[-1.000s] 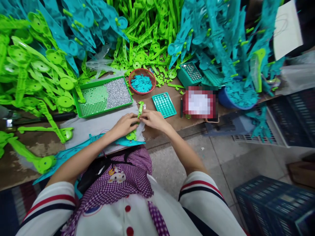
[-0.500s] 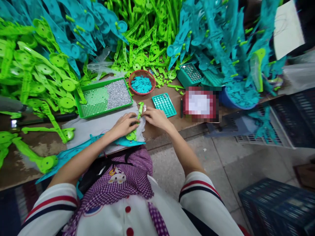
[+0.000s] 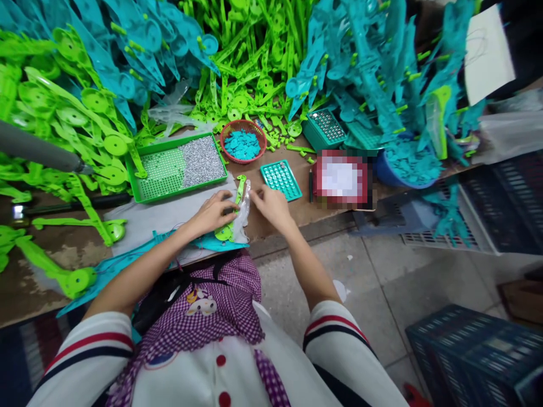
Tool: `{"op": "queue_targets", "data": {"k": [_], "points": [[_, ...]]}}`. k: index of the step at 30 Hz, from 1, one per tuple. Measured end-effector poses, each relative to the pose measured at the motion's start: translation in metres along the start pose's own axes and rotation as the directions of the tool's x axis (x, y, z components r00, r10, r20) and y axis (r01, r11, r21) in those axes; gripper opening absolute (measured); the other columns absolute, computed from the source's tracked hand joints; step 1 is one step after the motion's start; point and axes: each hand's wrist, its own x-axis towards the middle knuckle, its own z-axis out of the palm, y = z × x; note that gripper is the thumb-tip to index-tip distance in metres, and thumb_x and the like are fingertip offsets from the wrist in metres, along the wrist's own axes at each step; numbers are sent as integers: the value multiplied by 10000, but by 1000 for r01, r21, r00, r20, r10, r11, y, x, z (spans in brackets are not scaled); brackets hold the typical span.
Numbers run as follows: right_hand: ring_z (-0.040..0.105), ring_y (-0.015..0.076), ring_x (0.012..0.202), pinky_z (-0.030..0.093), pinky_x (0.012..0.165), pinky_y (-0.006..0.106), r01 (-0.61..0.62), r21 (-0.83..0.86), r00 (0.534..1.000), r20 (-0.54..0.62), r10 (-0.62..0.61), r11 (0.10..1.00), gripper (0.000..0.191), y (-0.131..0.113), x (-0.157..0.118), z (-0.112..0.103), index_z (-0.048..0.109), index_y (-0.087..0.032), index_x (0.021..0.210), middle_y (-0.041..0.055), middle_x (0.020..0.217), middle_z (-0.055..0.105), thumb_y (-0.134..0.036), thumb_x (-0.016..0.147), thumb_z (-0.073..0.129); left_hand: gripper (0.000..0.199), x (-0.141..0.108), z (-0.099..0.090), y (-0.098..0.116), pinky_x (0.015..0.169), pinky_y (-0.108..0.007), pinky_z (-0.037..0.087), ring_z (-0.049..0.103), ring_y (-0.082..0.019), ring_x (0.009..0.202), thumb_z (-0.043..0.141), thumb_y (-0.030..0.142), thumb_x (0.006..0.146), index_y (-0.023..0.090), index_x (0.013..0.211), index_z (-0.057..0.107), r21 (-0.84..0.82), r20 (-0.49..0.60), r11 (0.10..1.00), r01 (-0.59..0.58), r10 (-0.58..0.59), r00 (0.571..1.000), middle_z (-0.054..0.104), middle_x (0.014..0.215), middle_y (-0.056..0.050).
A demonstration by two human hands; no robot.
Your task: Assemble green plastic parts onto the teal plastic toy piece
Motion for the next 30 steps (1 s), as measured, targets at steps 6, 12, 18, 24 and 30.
{"op": "queue_targets", "data": {"k": [6,12,18,24,30], "points": [[692,301,990,479,771,348,-121,18,992,21,121,992,441,-24,-7,14,613,-162,1133,174,1031,738,-516,929,448,260,-1,-1,5,1108,-526,363,426,-301,1334,609,323,884,266,1132,662,24,18,998,52,-52,998,414,1385,-87],[696,215,965,479,805,294,-92,356,992,-46,116,930,302,-11,0,25,660,-190,1036,78,992,750,-423,890,536,249,1,-3,1,1120,-494,364,444,-296,1326,622,323,880,245,1106,694,4,24,1000,8,-8,1000,451,1389,-94],[673,203,885,446,738,283,-48,439,995,-61,83,897,240,1,11,34,673,-178,950,64,925,742,-383,892,563,239,4,-5,-6,1080,-459,418,549,-259,1215,628,331,886,248,1083,736,-16,20,996,-84,84,996,590,1297,-86],[640,176,739,424,679,276,-30,481,997,-52,63,876,248,5,18,37,683,-185,884,31,781,717,-411,869,579,237,4,-2,-9,1037,-454,455,593,-244,1169,637,336,885,258,1081,745,-16,-2,995,-99,99,995,651,1275,-72],[639,179,751,414,670,279,-31,479,994,-75,76,877,288,4,16,40,686,-196,891,25,769,716,-457,868,567,256,3,-3,-8,1021,-458,470,612,-246,1163,636,328,883,240,1102,734,-12,-12,994,-107,107,994,669,1274,-78]]}}
